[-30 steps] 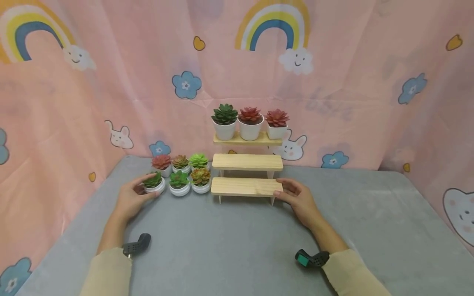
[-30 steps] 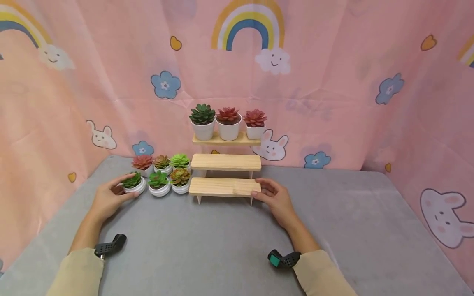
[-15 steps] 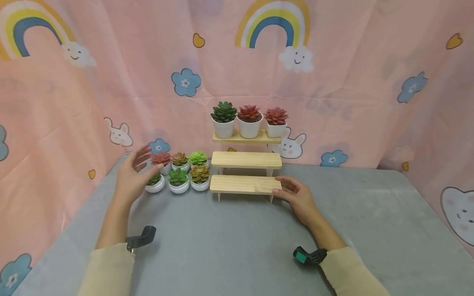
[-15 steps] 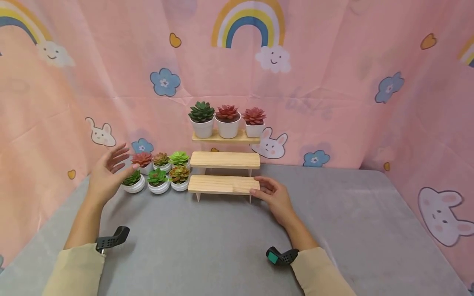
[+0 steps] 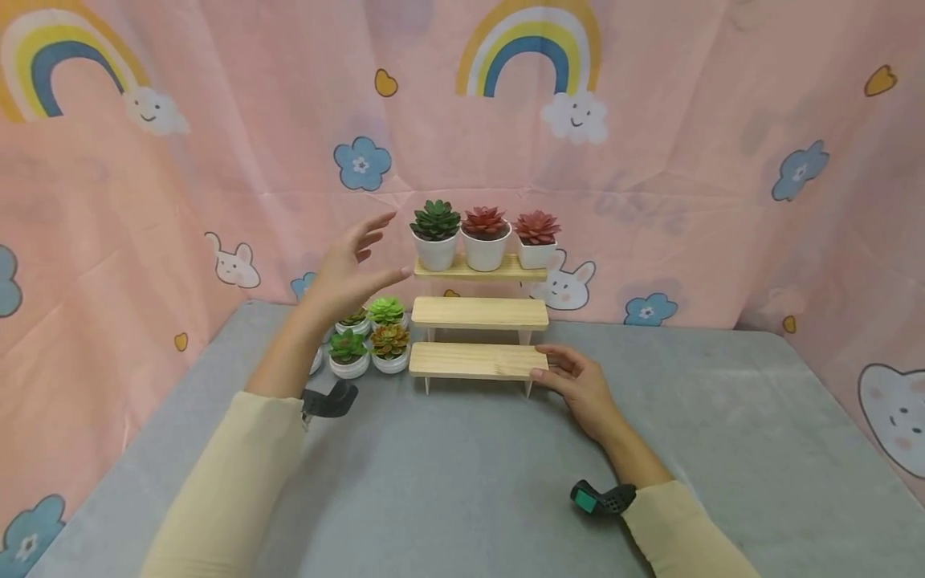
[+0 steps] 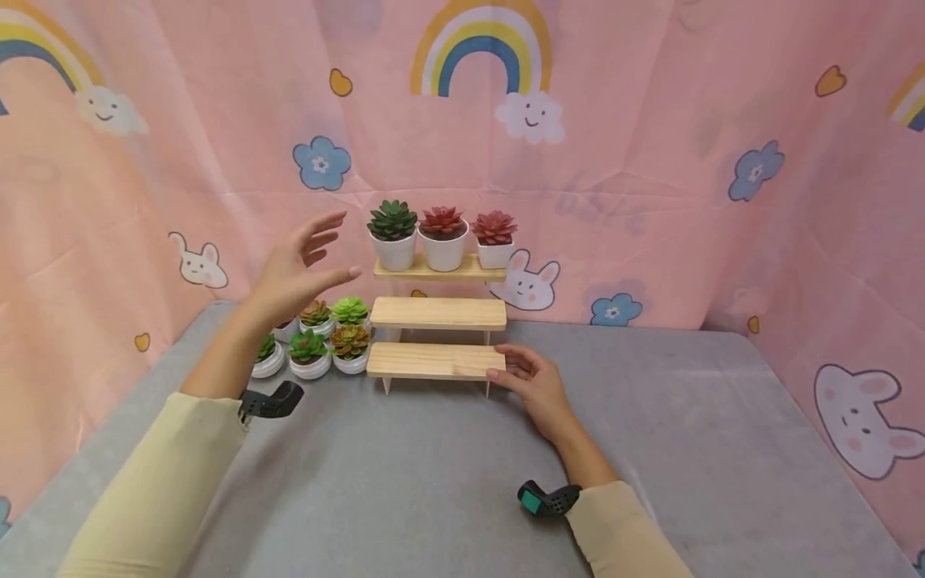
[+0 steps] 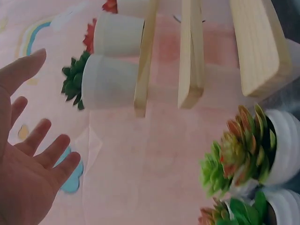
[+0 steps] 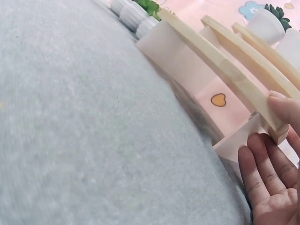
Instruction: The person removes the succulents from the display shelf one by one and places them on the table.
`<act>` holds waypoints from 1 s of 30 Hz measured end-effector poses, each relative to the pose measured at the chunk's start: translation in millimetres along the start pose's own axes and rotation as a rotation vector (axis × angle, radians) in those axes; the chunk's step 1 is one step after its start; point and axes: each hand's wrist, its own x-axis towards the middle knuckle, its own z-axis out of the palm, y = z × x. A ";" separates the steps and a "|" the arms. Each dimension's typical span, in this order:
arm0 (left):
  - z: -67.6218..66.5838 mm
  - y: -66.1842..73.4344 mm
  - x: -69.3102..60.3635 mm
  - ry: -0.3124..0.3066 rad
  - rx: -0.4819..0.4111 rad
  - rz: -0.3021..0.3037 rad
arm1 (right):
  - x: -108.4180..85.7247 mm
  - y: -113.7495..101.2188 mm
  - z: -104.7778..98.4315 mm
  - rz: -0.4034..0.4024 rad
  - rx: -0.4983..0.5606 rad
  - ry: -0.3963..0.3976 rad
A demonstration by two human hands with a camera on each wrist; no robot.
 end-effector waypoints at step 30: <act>53.8 -1.1 56.0 0.064 -0.079 -0.070 | -1.0 -0.8 0.7 0.007 0.020 0.002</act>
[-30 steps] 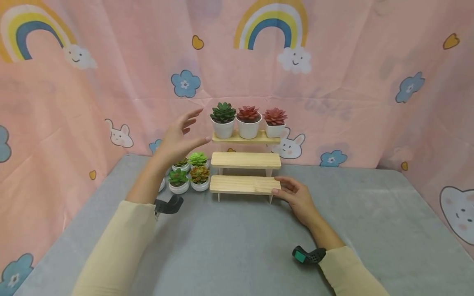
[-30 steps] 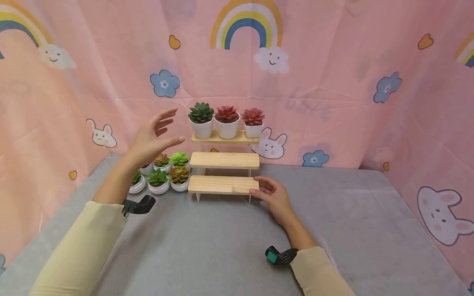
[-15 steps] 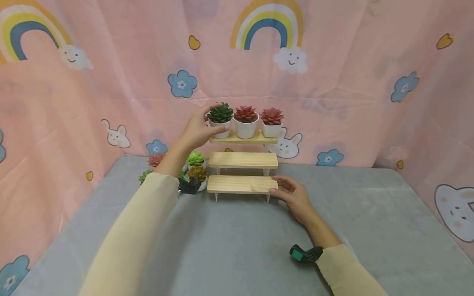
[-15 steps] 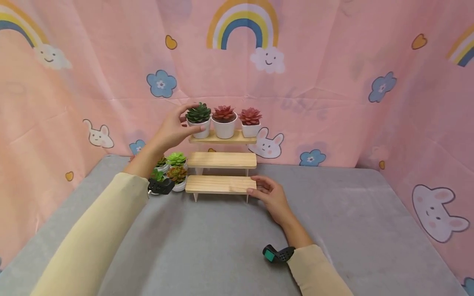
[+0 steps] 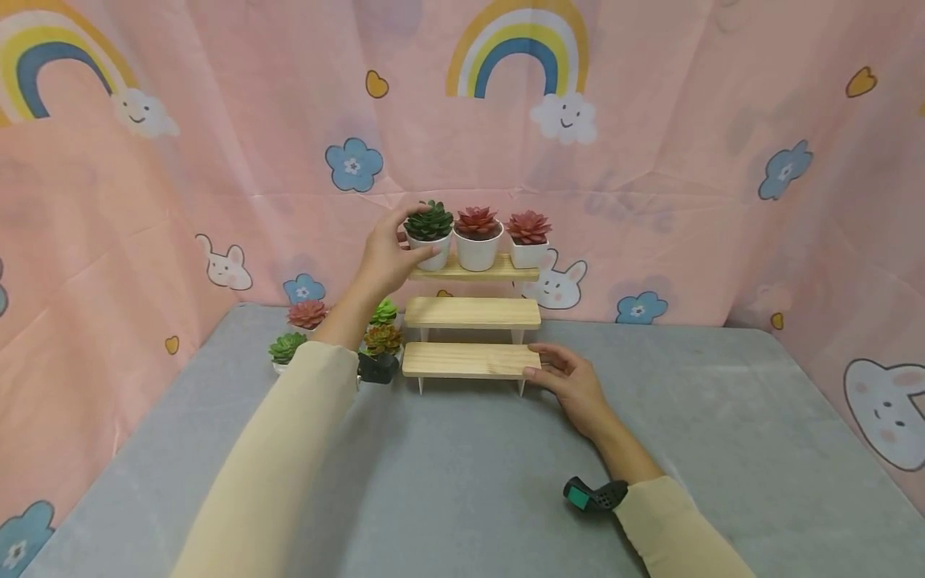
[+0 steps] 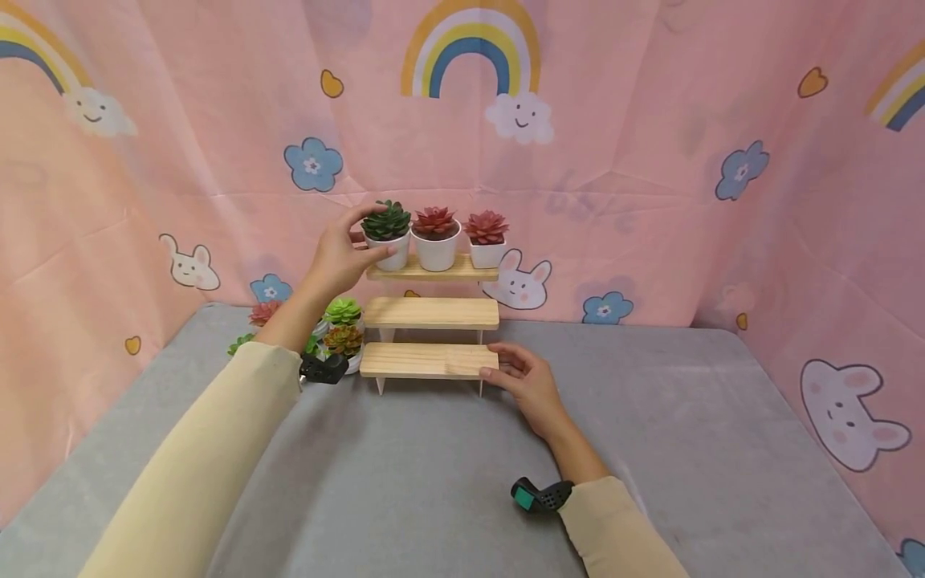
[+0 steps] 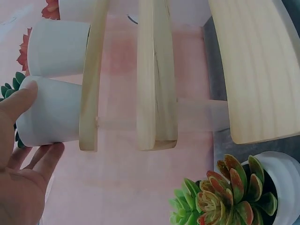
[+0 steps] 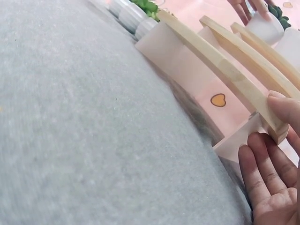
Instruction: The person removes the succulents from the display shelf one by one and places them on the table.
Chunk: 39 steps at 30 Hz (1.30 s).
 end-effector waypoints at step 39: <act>-62.8 -46.6 -153.3 0.033 -0.060 -0.021 | 1.6 0.7 -0.7 -0.017 0.000 -0.014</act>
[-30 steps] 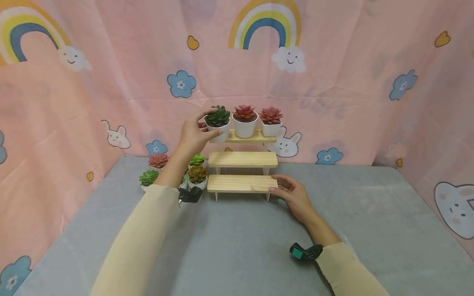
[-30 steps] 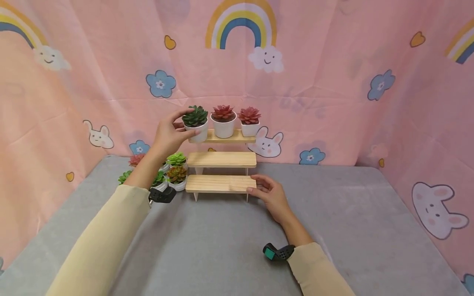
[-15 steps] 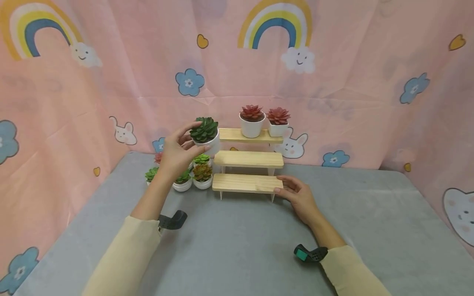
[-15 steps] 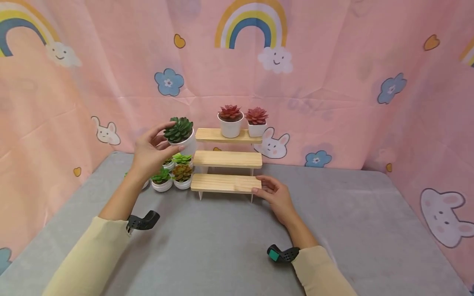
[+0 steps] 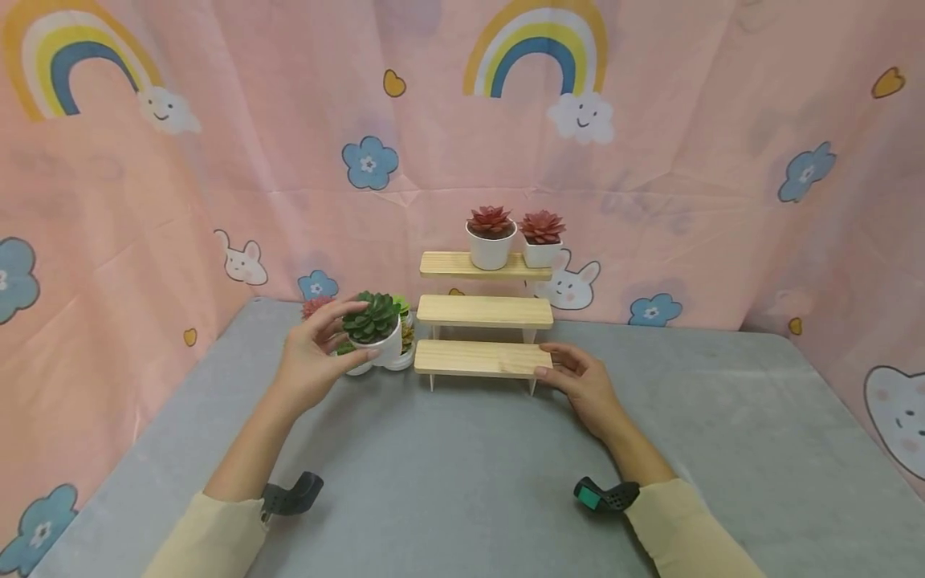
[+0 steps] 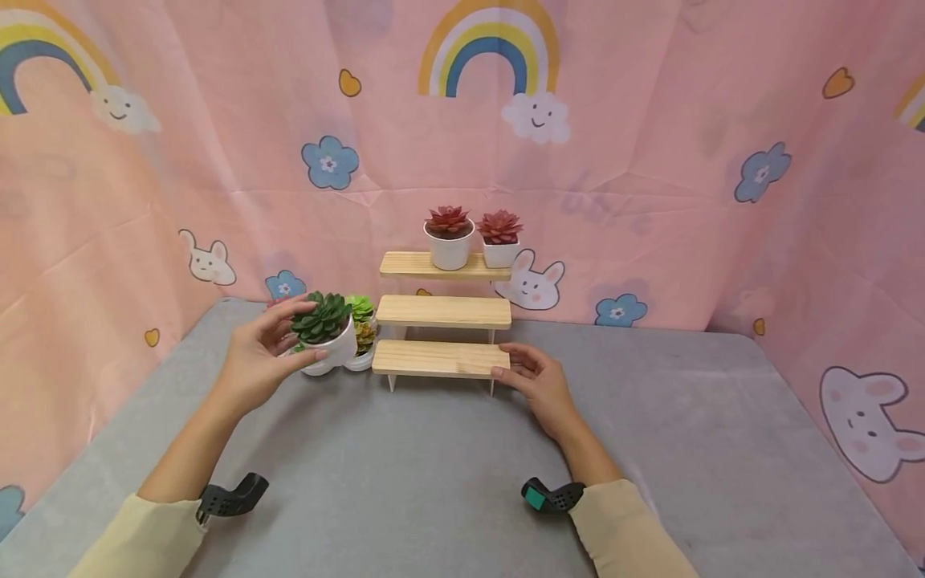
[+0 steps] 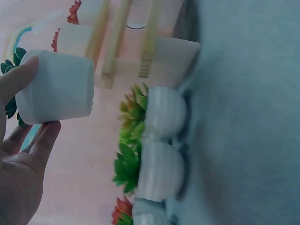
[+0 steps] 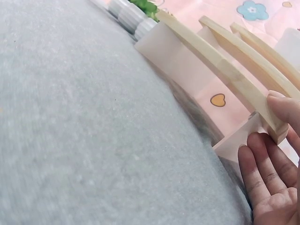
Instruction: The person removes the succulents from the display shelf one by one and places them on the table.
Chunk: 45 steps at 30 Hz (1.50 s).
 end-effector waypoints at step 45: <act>16.0 -39.2 -20.5 -0.117 0.185 -0.025 | 0.6 1.9 -0.3 -0.003 -0.033 0.012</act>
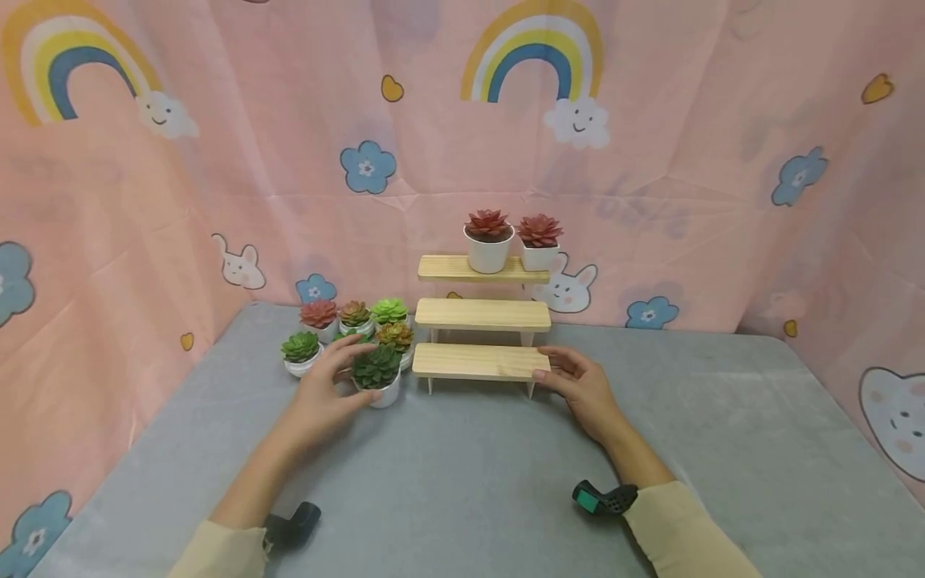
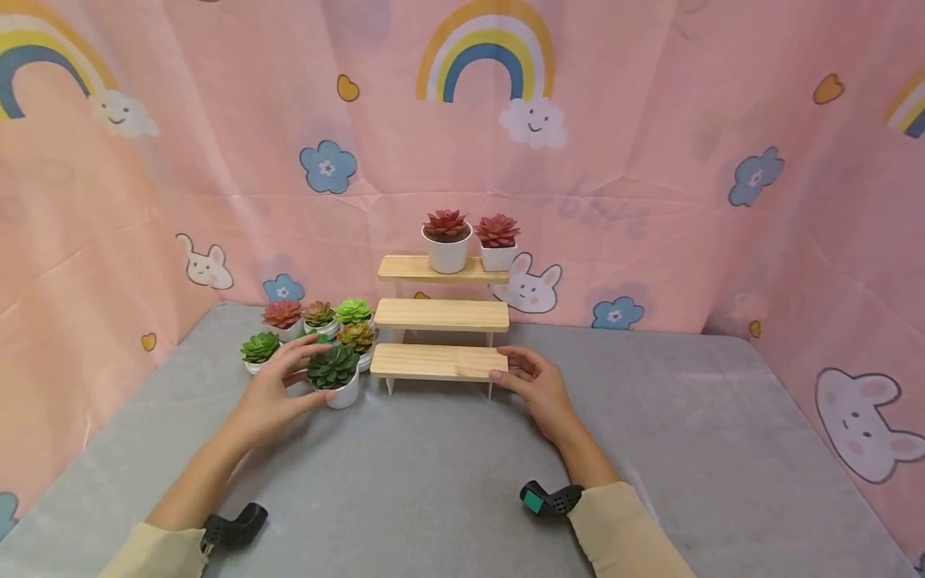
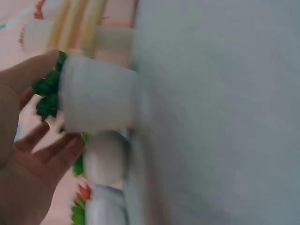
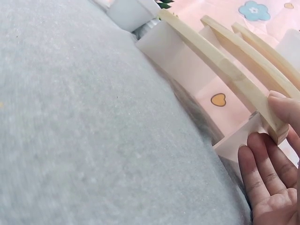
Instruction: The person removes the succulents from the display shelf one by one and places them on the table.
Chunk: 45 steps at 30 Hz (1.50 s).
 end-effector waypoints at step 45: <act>66.7 127.0 200.7 -0.104 -0.283 0.142 | -0.4 -2.3 -0.5 0.040 0.011 0.020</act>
